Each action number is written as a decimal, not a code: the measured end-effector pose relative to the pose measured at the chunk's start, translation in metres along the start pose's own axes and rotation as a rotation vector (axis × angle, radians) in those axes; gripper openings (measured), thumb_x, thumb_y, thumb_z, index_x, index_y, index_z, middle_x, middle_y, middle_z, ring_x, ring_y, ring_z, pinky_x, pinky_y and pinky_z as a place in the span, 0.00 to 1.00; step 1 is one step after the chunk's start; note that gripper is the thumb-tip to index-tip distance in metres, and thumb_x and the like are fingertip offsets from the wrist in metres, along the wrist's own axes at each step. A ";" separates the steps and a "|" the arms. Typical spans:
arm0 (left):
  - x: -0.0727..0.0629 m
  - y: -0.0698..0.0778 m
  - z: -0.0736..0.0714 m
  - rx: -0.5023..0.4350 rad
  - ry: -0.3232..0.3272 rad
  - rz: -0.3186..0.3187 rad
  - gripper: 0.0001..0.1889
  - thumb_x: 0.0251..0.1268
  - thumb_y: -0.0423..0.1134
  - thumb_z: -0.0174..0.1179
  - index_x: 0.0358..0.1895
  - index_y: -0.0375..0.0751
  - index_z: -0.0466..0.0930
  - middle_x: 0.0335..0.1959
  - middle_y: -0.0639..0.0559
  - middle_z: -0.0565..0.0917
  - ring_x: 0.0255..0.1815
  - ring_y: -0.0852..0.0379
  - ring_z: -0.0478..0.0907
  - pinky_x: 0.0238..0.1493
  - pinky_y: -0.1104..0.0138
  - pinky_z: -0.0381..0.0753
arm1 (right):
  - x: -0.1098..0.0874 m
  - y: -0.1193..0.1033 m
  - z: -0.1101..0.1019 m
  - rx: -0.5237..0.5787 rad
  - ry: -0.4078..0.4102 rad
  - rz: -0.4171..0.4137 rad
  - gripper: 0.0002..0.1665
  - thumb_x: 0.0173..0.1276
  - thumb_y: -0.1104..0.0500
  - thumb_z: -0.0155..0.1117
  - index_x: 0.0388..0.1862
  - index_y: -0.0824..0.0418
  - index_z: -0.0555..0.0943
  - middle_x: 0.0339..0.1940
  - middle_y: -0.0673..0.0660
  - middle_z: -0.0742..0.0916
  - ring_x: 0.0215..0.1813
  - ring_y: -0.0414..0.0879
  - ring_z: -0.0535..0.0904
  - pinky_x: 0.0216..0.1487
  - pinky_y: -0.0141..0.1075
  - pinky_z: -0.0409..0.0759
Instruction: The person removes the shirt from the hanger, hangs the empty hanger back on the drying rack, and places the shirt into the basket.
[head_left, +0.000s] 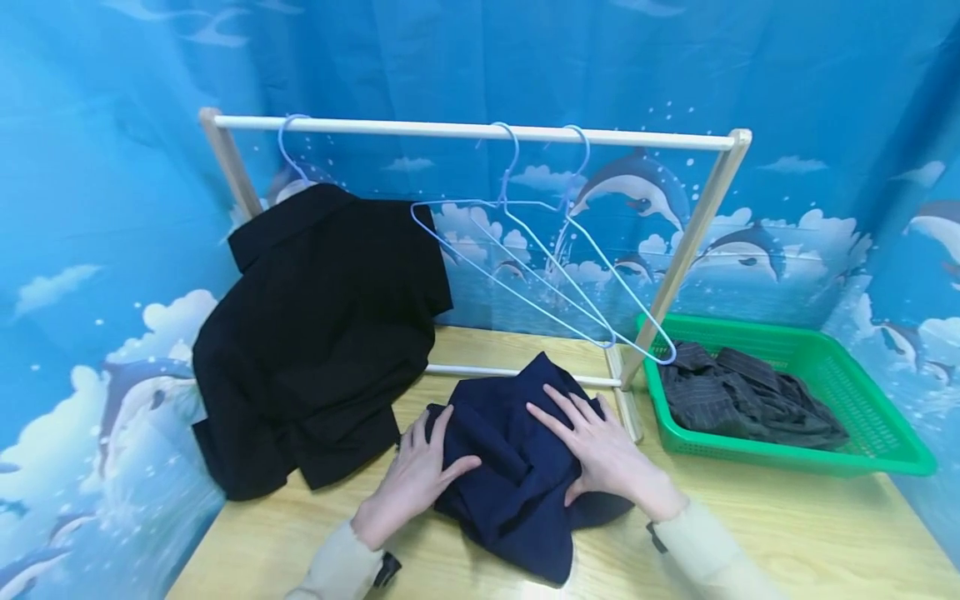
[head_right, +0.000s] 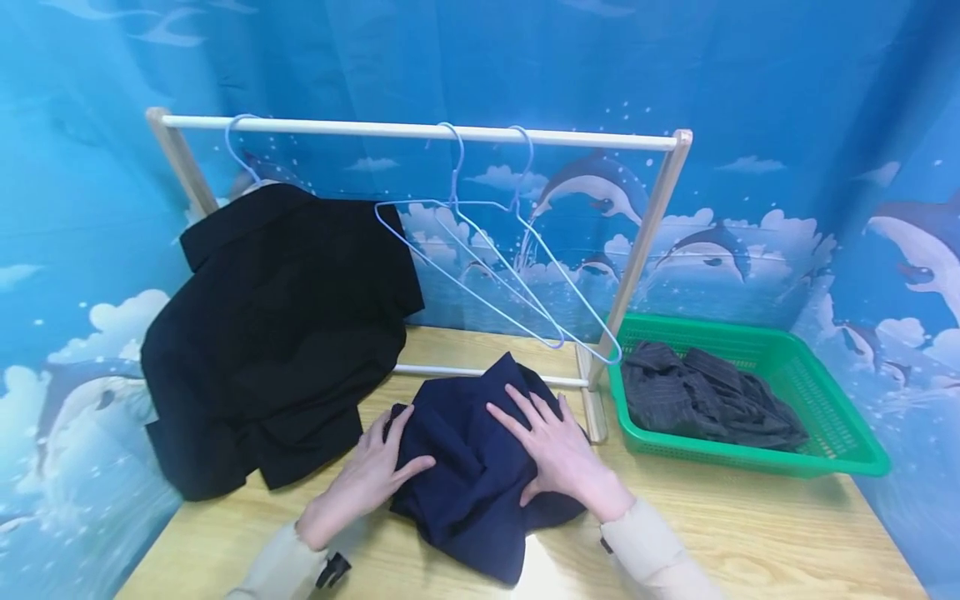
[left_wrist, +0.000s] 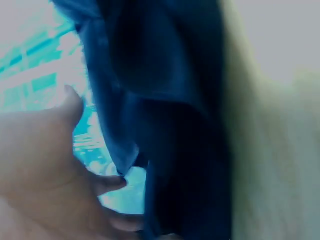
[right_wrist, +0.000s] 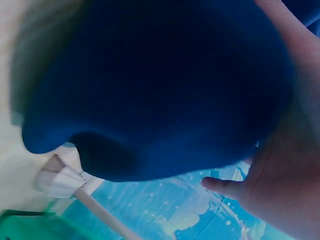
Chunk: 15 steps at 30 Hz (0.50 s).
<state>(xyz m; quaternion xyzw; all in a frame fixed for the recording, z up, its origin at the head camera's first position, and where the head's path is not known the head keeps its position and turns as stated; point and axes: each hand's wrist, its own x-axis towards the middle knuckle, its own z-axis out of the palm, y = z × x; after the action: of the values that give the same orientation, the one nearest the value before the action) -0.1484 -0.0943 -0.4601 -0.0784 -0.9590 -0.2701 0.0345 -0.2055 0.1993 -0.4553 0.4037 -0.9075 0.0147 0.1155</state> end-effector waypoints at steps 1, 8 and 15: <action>0.001 -0.001 0.004 -0.019 -0.040 -0.019 0.48 0.64 0.65 0.63 0.79 0.42 0.56 0.72 0.22 0.60 0.68 0.20 0.64 0.59 0.34 0.71 | 0.003 0.001 0.000 -0.008 0.003 -0.010 0.86 0.20 0.24 0.84 0.82 0.50 0.59 0.81 0.65 0.62 0.75 0.66 0.65 0.64 0.72 0.65; 0.018 0.021 0.024 -0.115 -0.216 -0.011 0.55 0.62 0.69 0.61 0.82 0.48 0.42 0.76 0.19 0.51 0.69 0.15 0.60 0.62 0.31 0.67 | 0.025 0.003 0.004 -0.084 0.048 -0.077 0.85 0.19 0.21 0.81 0.80 0.54 0.63 0.73 0.66 0.72 0.77 0.68 0.62 0.68 0.71 0.60; 0.028 0.043 0.040 0.039 -0.282 0.049 0.67 0.45 0.68 0.75 0.83 0.49 0.40 0.78 0.23 0.46 0.71 0.13 0.51 0.56 0.24 0.64 | 0.032 0.005 0.008 -0.123 0.012 -0.095 0.83 0.21 0.19 0.80 0.77 0.59 0.66 0.76 0.67 0.69 0.80 0.66 0.56 0.71 0.71 0.54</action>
<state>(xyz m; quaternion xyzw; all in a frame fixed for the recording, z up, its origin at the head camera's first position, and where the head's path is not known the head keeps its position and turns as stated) -0.1698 -0.0335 -0.4688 -0.1383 -0.9573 -0.2366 -0.0926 -0.2315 0.1787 -0.4553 0.4385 -0.8857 -0.0443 0.1459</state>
